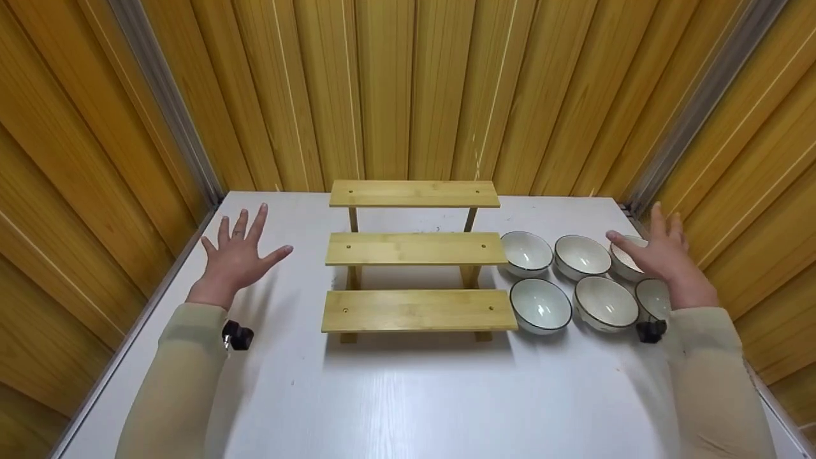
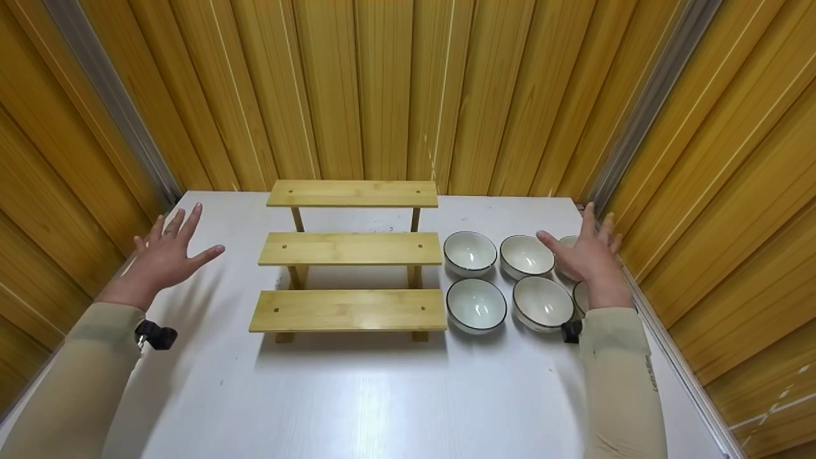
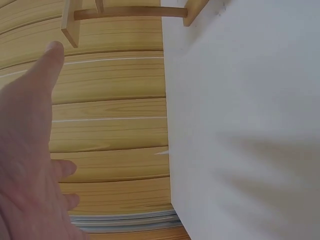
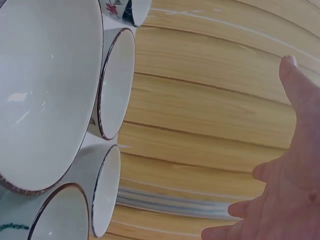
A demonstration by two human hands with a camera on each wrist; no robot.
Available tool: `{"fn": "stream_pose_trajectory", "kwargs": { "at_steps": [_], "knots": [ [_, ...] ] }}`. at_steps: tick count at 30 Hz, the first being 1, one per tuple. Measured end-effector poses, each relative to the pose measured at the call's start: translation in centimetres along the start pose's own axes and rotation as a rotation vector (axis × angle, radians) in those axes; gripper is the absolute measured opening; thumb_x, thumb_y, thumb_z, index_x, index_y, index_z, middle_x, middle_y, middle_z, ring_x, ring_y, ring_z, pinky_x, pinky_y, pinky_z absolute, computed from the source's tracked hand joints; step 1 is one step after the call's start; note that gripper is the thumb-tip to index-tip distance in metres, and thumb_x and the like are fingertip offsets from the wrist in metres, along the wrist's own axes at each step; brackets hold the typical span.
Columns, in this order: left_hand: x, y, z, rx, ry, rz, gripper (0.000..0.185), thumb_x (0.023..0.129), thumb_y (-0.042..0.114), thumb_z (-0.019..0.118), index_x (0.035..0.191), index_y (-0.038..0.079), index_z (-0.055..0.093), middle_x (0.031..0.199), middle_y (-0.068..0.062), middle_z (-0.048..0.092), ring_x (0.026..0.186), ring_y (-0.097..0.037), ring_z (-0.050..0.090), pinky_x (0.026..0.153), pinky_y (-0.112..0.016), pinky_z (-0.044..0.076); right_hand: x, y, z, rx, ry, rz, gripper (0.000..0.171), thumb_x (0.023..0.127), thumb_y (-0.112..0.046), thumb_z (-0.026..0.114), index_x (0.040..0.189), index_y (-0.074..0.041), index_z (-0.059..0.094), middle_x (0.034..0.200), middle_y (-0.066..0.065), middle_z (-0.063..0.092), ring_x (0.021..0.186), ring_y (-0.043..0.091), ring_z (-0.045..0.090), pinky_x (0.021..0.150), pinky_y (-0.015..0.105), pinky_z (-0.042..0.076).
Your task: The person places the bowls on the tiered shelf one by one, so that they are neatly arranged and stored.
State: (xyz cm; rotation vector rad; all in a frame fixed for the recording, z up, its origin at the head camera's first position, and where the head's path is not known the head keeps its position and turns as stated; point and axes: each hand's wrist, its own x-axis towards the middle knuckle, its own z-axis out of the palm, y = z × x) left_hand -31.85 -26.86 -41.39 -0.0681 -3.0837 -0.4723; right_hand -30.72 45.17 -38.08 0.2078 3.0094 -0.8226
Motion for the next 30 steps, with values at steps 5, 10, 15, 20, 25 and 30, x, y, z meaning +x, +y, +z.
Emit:
{"fn": "stream_pose_trajectory", "kwargs": {
  "at_steps": [5,10,15,20,25,30],
  "knots": [
    [0.0,0.2,0.3,-0.131,-0.041,-0.039,0.105,0.093,0.08,0.044,0.163,0.031,-0.017,0.171,-0.025,-0.006,0.154,-0.056,-0.006,0.113,-0.083,0.009,-1.3,1.9,-0.6,0.069,0.067,-0.006,0.109,0.099,-0.068,0.043,0.157,-0.009,-0.028,0.158,0.041,-0.03,0.142,0.071,-0.016,0.109,0.087,0.004],
    [-0.3,0.0,0.9,-0.272,-0.059,-0.063,0.107,0.091,0.082,0.043,0.163,0.031,-0.018,0.172,-0.025,-0.002,0.155,-0.055,0.004,0.116,-0.078,0.016,-3.0,4.1,-0.8,0.166,0.12,0.013,0.104,0.101,-0.063,0.042,0.159,-0.006,-0.023,0.16,0.041,-0.024,0.146,0.066,-0.015,0.113,0.084,0.002],
    [-0.8,0.4,1.9,-0.459,-0.052,-0.051,0.103,0.094,0.079,0.041,0.165,0.025,-0.011,0.17,-0.026,0.011,0.154,-0.053,0.019,0.118,-0.069,0.03,-4.7,6.3,-0.6,0.205,0.142,0.07,0.1,0.102,-0.063,0.038,0.16,-0.006,-0.02,0.162,0.038,-0.021,0.147,0.064,-0.015,0.112,0.084,0.0],
    [-1.4,0.9,3.0,-0.657,-0.076,-0.093,0.098,0.096,0.075,0.042,0.167,0.024,-0.003,0.166,-0.027,0.025,0.149,-0.051,0.034,0.092,-0.052,0.06,-6.3,8.3,0.1,0.278,0.167,0.158,0.098,0.102,-0.064,0.037,0.161,-0.007,-0.018,0.163,0.036,-0.018,0.148,0.064,-0.012,0.115,0.082,0.001],
    [-2.2,1.4,4.5,-0.861,-0.078,-0.151,0.094,0.097,0.072,0.044,0.167,0.023,0.006,0.164,-0.024,0.033,0.146,-0.045,0.043,0.083,-0.042,0.064,-7.3,10.0,1.4,0.389,0.211,0.225,0.1,0.102,-0.061,0.041,0.161,-0.005,-0.016,0.166,0.03,-0.018,0.152,0.057,-0.011,0.121,0.076,0.001],
    [-3.3,2.0,6.3,-1.028,-0.089,-0.167,0.087,0.1,0.067,0.046,0.167,0.023,0.012,0.161,-0.022,0.04,0.142,-0.042,0.05,0.08,-0.039,0.064,-8.0,11.4,3.0,0.417,0.225,0.267,0.101,0.101,-0.06,0.044,0.162,-0.007,-0.016,0.167,0.028,-0.017,0.153,0.056,-0.01,0.122,0.074,0.003]
  ]
}}
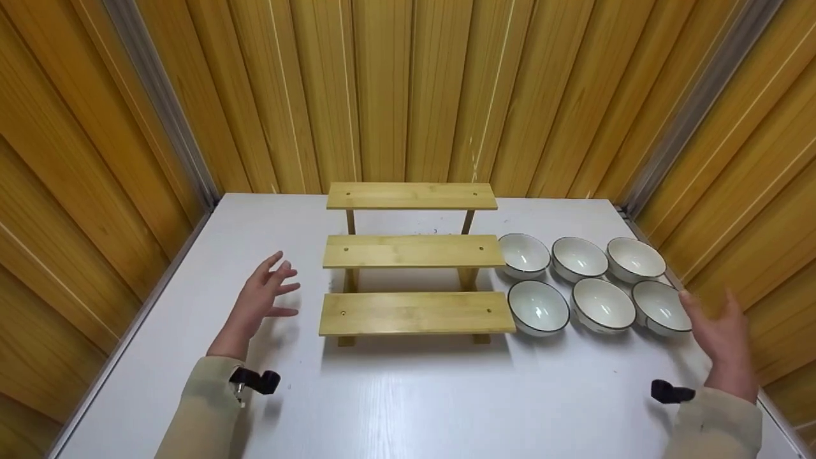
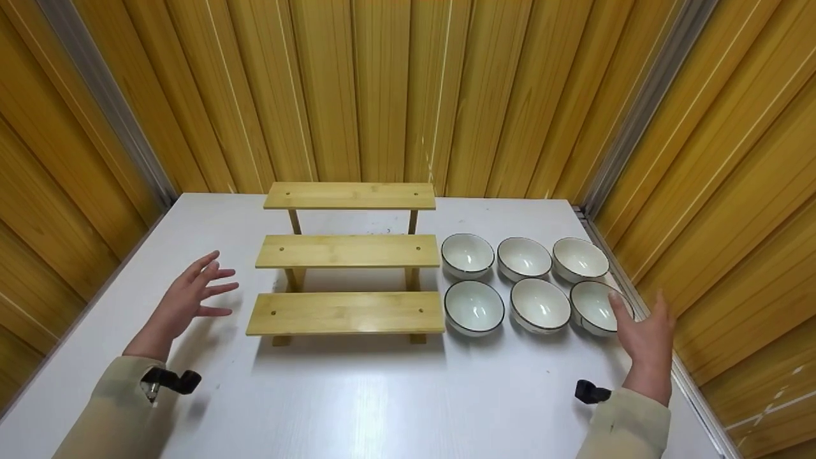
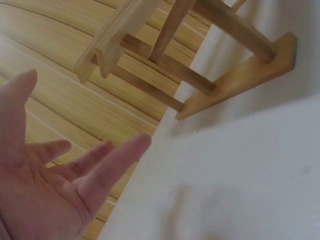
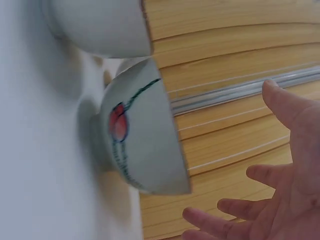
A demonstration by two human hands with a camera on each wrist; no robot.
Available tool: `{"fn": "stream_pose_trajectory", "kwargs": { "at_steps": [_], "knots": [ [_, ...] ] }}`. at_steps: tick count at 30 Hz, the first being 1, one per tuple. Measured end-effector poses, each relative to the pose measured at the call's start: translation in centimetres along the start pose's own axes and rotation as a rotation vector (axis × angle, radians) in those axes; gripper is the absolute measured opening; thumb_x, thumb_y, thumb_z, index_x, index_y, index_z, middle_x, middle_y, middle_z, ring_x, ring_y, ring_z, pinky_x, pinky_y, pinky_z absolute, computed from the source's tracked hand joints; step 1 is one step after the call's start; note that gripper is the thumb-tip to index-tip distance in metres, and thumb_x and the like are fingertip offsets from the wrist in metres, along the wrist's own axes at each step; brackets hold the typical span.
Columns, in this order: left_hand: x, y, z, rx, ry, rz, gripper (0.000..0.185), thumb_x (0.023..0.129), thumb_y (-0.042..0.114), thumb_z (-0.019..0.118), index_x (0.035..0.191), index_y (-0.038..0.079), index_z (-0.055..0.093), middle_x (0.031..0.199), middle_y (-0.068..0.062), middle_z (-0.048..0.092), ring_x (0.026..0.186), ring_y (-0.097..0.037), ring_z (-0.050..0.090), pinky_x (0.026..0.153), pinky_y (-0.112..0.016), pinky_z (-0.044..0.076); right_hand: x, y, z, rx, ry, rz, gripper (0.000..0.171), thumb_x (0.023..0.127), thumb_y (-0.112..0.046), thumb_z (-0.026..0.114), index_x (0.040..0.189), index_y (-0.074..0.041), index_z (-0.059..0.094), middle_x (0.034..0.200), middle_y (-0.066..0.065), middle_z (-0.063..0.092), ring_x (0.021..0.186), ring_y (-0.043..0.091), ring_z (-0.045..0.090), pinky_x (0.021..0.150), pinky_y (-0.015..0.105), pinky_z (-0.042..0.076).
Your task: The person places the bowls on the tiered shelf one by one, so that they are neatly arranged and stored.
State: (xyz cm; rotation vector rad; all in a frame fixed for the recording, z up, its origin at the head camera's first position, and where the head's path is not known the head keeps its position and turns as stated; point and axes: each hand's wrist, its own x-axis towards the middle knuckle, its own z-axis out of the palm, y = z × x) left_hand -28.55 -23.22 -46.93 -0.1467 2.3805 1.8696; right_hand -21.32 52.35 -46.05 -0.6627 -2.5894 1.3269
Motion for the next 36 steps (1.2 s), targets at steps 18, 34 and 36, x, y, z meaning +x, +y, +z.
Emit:
{"fn": "stream_pose_trajectory", "kwargs": {
  "at_steps": [18,34,36],
  "knots": [
    [-2.8,-3.9,4.7,-0.313,-0.077,0.028,0.062,0.104,0.03,0.062,0.159,0.024,0.036,0.154,-0.014,0.051,0.122,-0.028,0.067,0.08,-0.045,0.064,0.7,2.8,3.6,0.245,0.068,0.185,0.098,0.099,-0.049,0.059,0.166,-0.027,-0.009,0.171,0.025,0.009,0.132,0.035,0.042,0.064,0.011,0.054],
    [-3.4,-5.0,6.1,-0.475,-0.21,0.054,0.077,0.094,0.002,0.069,0.161,0.014,0.033,0.151,-0.011,0.047,0.116,-0.02,0.067,0.076,-0.035,0.063,0.5,3.7,5.0,0.645,-0.044,0.126,0.095,0.103,-0.022,0.062,0.165,-0.034,-0.008,0.168,0.026,0.002,0.089,-0.003,0.067,0.078,0.023,0.062],
    [-3.4,-5.1,6.1,-0.499,-0.214,0.051,0.077,0.094,0.0,0.067,0.161,0.014,0.033,0.151,-0.011,0.047,0.118,-0.021,0.066,0.079,-0.037,0.063,0.3,4.1,5.0,0.72,-0.077,0.099,0.095,0.102,-0.019,0.063,0.165,-0.035,-0.007,0.156,0.03,0.018,0.082,0.008,0.074,0.08,0.027,0.063]
  ]
}}
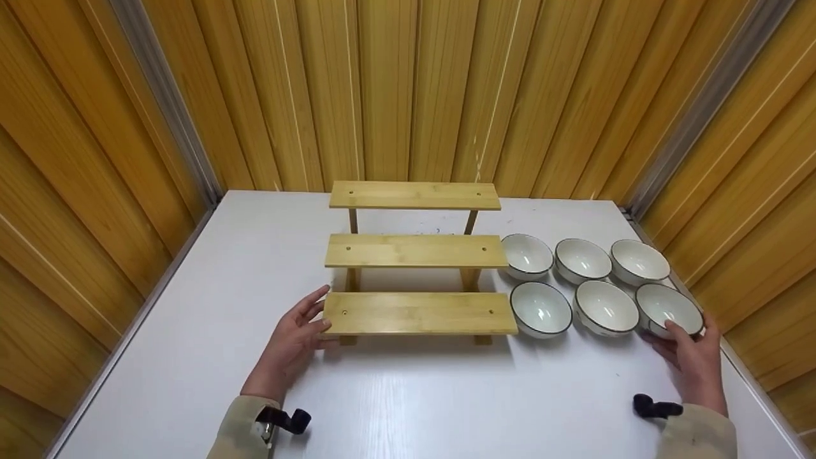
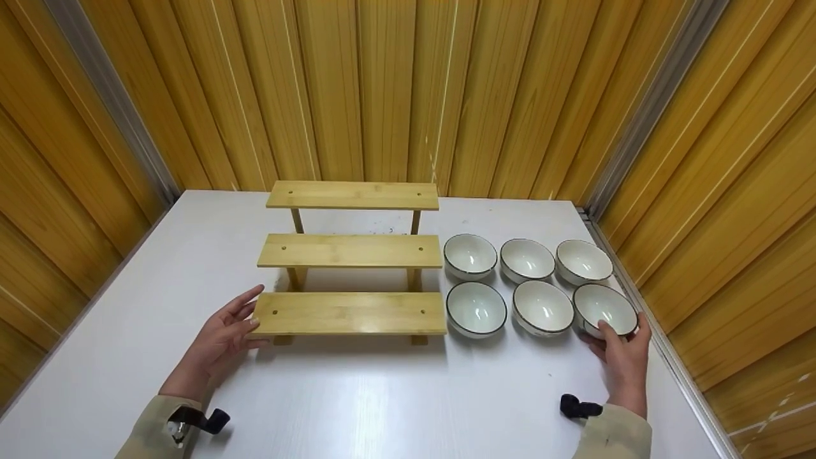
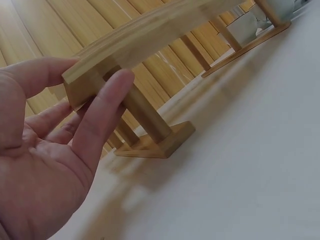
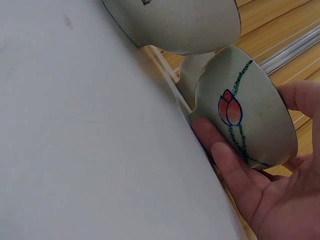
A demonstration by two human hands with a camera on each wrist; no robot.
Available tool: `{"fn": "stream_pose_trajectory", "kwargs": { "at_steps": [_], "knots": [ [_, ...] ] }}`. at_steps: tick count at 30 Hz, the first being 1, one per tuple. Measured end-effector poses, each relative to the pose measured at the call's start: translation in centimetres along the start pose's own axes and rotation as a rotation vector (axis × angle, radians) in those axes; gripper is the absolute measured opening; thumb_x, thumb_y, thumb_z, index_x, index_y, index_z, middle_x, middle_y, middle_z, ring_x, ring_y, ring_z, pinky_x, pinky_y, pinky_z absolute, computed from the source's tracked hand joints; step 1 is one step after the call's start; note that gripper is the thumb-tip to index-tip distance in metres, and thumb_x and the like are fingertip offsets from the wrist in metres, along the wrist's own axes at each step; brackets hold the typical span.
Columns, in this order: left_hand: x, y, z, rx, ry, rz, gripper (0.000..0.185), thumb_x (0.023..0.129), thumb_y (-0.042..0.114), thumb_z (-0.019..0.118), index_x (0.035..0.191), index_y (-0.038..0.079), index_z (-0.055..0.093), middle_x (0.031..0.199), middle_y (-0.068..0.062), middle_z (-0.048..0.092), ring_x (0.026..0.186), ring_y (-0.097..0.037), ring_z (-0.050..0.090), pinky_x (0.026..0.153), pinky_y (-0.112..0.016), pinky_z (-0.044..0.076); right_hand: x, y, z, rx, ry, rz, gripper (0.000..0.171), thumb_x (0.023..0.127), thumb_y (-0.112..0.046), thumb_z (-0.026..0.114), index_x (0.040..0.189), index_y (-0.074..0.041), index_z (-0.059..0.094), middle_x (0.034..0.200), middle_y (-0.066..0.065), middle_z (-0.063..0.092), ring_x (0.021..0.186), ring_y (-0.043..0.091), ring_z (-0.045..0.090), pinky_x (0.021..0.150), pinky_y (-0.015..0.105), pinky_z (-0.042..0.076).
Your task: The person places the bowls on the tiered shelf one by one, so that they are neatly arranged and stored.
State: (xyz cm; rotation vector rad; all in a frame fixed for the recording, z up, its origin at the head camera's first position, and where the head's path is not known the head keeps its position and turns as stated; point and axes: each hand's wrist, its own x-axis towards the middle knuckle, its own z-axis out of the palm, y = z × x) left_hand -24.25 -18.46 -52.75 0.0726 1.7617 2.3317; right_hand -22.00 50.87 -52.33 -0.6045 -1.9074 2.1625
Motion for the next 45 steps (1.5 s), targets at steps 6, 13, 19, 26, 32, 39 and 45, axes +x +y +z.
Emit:
{"fn": "stream_pose_trajectory", "kwargs": {
  "at_steps": [6,13,19,26,32,39,45],
  "knots": [
    [0.0,-0.1,0.0,-0.023,0.017,-0.005,0.077,0.093,-0.002,0.068,0.161,0.015,0.035,0.152,-0.011,0.047,0.119,-0.021,0.067,0.088,-0.041,0.062,-0.3,0.4,0.0,0.137,-0.029,0.021,0.099,0.101,-0.015,0.064,0.163,-0.04,-0.008,0.132,0.01,0.032,0.089,0.018,0.077,0.089,0.033,0.061],
    [0.0,-0.3,0.0,-0.046,0.035,-0.003,0.077,0.091,-0.003,0.07,0.159,0.014,0.038,0.146,-0.007,0.052,0.117,-0.02,0.067,0.088,-0.036,0.061,-0.3,0.4,0.0,0.175,-0.007,0.051,0.095,0.102,-0.014,0.063,0.163,-0.042,-0.004,0.131,0.006,0.033,0.087,0.015,0.076,0.087,0.03,0.062],
    [0.1,-0.4,-0.1,-0.054,0.02,0.01,0.077,0.091,-0.006,0.067,0.159,0.013,0.037,0.143,-0.006,0.052,0.115,-0.019,0.067,0.088,-0.038,0.061,-0.4,0.6,-0.3,0.225,-0.027,0.04,0.095,0.101,-0.012,0.064,0.163,-0.044,0.0,0.13,0.004,0.033,0.088,0.017,0.076,0.084,0.03,0.063],
    [0.0,-0.4,-0.1,-0.06,0.019,0.017,0.076,0.091,-0.003,0.07,0.159,0.012,0.038,0.144,-0.009,0.052,0.116,-0.02,0.067,0.087,-0.036,0.062,-0.5,0.6,-0.4,0.284,-0.035,0.033,0.09,0.102,-0.01,0.062,0.162,-0.046,0.006,0.131,0.008,0.033,0.086,0.024,0.078,0.079,0.03,0.064],
    [0.0,-0.4,-0.1,-0.063,0.006,0.011,0.079,0.091,-0.003,0.069,0.16,0.011,0.034,0.145,-0.008,0.052,0.117,-0.02,0.067,0.089,-0.037,0.061,-0.8,0.6,-0.5,0.304,-0.034,0.019,0.087,0.101,-0.009,0.063,0.161,-0.046,0.013,0.131,0.006,0.034,0.087,0.028,0.078,0.079,0.031,0.064],
    [0.0,-0.4,-0.2,-0.066,-0.009,0.012,0.078,0.093,-0.004,0.067,0.161,0.011,0.033,0.145,-0.007,0.052,0.117,-0.019,0.066,0.091,-0.038,0.06,-1.3,-0.1,-0.3,0.313,0.026,0.037,0.085,0.1,-0.009,0.064,0.159,-0.048,0.018,0.139,-0.006,0.031,0.085,0.02,0.075,0.075,0.031,0.064],
    [0.0,-0.4,-0.2,-0.075,-0.002,0.001,0.078,0.092,-0.005,0.068,0.16,0.014,0.036,0.149,-0.009,0.049,0.12,-0.021,0.066,0.09,-0.037,0.061,-1.6,-1.4,0.2,0.334,0.058,0.02,0.082,0.1,-0.006,0.062,0.159,-0.047,0.022,0.142,-0.009,0.027,0.078,0.021,0.075,0.071,0.03,0.064]
  ]
}}
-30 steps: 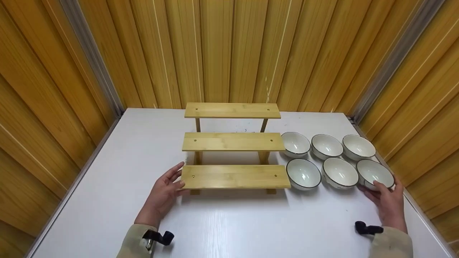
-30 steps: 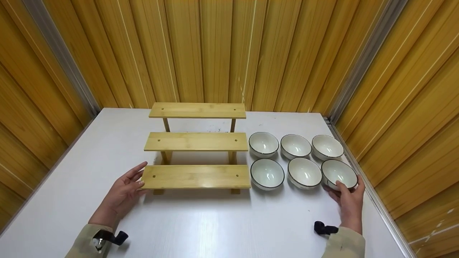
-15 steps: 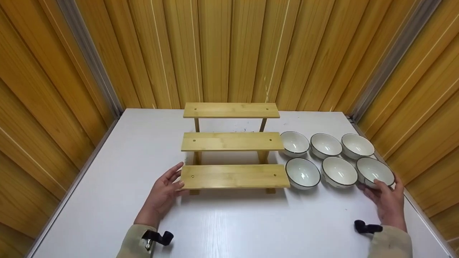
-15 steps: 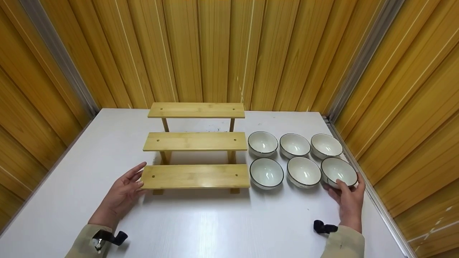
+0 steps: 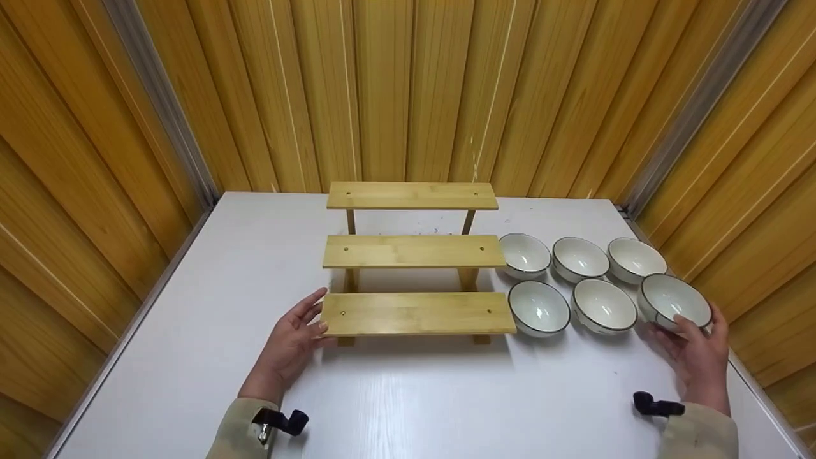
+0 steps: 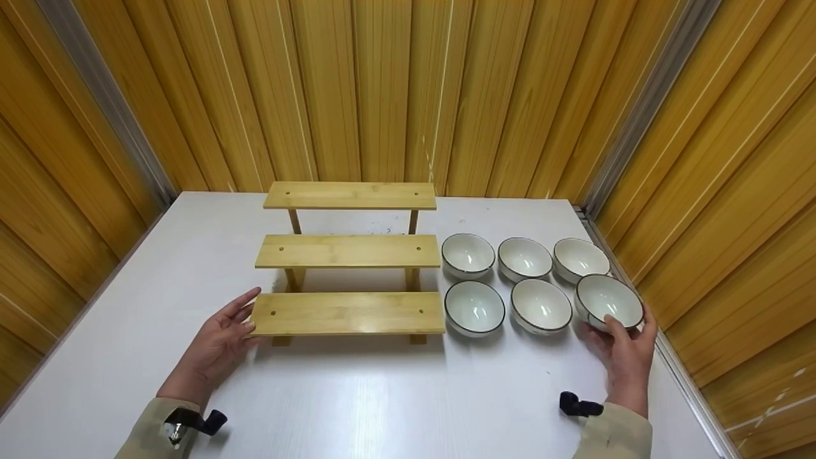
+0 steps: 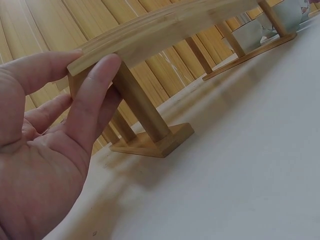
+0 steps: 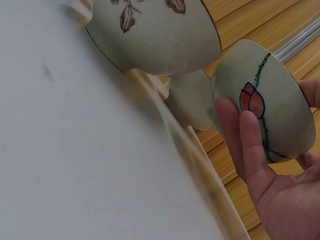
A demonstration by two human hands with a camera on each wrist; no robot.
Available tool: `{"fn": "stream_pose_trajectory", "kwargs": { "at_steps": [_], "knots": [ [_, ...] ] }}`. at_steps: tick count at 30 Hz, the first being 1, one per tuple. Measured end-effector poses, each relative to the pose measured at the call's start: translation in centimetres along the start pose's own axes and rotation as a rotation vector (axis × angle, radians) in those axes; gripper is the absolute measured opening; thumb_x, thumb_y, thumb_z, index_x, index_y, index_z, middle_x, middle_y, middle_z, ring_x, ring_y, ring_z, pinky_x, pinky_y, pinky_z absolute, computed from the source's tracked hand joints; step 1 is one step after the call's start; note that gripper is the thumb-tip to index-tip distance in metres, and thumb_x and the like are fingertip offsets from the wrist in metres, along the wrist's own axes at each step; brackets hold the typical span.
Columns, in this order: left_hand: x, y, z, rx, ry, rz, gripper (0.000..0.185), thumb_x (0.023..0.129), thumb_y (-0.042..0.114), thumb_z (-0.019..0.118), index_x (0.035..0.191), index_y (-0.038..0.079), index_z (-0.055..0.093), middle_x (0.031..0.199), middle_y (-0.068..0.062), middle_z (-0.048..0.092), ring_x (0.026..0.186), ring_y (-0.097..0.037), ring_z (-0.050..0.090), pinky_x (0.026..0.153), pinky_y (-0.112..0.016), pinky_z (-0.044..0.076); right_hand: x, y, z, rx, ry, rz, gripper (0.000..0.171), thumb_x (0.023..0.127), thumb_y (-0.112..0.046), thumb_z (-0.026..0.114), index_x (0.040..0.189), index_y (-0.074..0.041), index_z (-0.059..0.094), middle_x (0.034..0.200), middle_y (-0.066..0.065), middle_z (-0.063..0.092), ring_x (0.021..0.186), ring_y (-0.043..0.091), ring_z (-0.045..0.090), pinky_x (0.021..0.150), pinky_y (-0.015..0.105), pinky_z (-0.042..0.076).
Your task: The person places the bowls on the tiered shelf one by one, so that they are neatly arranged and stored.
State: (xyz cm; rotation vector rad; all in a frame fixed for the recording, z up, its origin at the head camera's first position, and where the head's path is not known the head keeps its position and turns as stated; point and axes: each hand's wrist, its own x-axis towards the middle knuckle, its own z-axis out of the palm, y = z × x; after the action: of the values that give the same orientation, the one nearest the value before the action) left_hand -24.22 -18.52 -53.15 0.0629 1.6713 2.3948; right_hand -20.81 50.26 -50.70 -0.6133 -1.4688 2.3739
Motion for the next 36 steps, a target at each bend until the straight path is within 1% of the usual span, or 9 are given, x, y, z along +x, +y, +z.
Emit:
{"fn": "stream_pose_trajectory", "kwargs": {
  "at_steps": [3,6,9,13,16,20,24,31,36],
  "knots": [
    [0.0,0.0,0.0,0.001,0.002,0.0,0.079,0.091,-0.004,0.069,0.16,0.015,0.036,0.15,-0.009,0.049,0.12,-0.021,0.066,0.089,-0.037,0.061,-0.1,-0.4,0.4,0.004,-0.019,-0.006,0.083,0.1,-0.006,0.062,0.16,-0.046,0.02,0.137,-0.009,0.029,0.076,0.023,0.076,0.071,0.03,0.064],
    [0.0,0.0,0.0,0.002,-0.002,0.007,0.079,0.091,-0.004,0.068,0.161,0.013,0.035,0.148,-0.009,0.05,0.119,-0.02,0.066,0.089,-0.037,0.061,-0.3,-0.7,0.9,0.022,-0.053,-0.023,0.083,0.101,-0.005,0.06,0.161,-0.045,0.019,0.149,-0.009,0.021,0.077,0.022,0.076,0.072,0.029,0.064],
    [0.1,0.0,0.1,0.002,-0.016,0.018,0.078,0.092,-0.004,0.067,0.161,0.013,0.034,0.146,-0.007,0.052,0.118,-0.02,0.066,0.089,-0.037,0.061,-0.5,-0.9,1.4,0.054,-0.083,-0.052,0.08,0.101,-0.002,0.057,0.16,-0.042,0.02,0.162,-0.01,0.005,0.079,0.022,0.076,0.074,0.031,0.064],
    [0.1,-0.1,0.0,-0.004,-0.033,0.031,0.077,0.093,-0.005,0.066,0.161,0.011,0.033,0.143,-0.005,0.054,0.117,-0.02,0.066,0.089,-0.036,0.061,-0.8,-1.3,2.1,0.083,-0.122,-0.089,0.077,0.101,0.0,0.056,0.159,-0.038,0.023,0.153,-0.011,0.016,0.079,0.025,0.076,0.074,0.033,0.065],
    [0.1,-0.2,0.0,-0.005,-0.03,0.034,0.077,0.093,-0.005,0.065,0.161,0.011,0.033,0.144,-0.006,0.053,0.117,-0.02,0.066,0.088,-0.036,0.061,-0.9,-1.5,2.6,0.103,-0.162,-0.109,0.074,0.102,0.001,0.054,0.158,-0.036,0.023,0.136,-0.008,0.026,0.077,0.03,0.076,0.072,0.033,0.065],
    [0.1,-0.3,0.0,0.01,-0.014,0.034,0.077,0.093,-0.005,0.065,0.161,0.011,0.034,0.145,-0.007,0.053,0.116,-0.02,0.067,0.087,-0.035,0.061,-1.1,-1.9,3.3,0.115,-0.208,-0.113,0.075,0.102,0.001,0.052,0.159,-0.036,0.019,0.137,-0.004,0.027,0.075,0.033,0.077,0.072,0.032,0.065],
    [0.1,-0.4,-0.1,0.003,-0.027,0.042,0.077,0.093,-0.005,0.065,0.161,0.009,0.031,0.143,-0.005,0.055,0.115,-0.02,0.067,0.088,-0.036,0.06,-1.6,-2.3,4.2,0.102,-0.24,-0.129,0.077,0.103,0.0,0.051,0.162,-0.034,0.016,0.136,-0.003,0.029,0.076,0.032,0.077,0.074,0.032,0.065],
    [0.1,-0.4,-0.3,-0.006,-0.068,0.061,0.078,0.094,-0.006,0.063,0.162,0.004,0.026,0.138,-0.002,0.057,0.111,-0.018,0.068,0.087,-0.036,0.061,-2.2,-3.3,5.9,0.117,-0.339,-0.203,0.065,0.103,0.005,0.047,0.155,-0.026,0.024,0.138,0.001,0.03,0.078,0.033,0.077,0.073,0.035,0.065],
    [0.1,-0.3,-0.2,-0.007,-0.047,0.044,0.077,0.093,-0.005,0.065,0.161,0.008,0.031,0.139,-0.003,0.056,0.113,-0.018,0.068,0.086,-0.035,0.061,-2.6,-4.0,7.1,0.136,-0.417,-0.227,0.06,0.103,0.007,0.045,0.152,-0.021,0.026,0.135,0.004,0.037,0.078,0.036,0.077,0.074,0.036,0.065]
  ]
}}
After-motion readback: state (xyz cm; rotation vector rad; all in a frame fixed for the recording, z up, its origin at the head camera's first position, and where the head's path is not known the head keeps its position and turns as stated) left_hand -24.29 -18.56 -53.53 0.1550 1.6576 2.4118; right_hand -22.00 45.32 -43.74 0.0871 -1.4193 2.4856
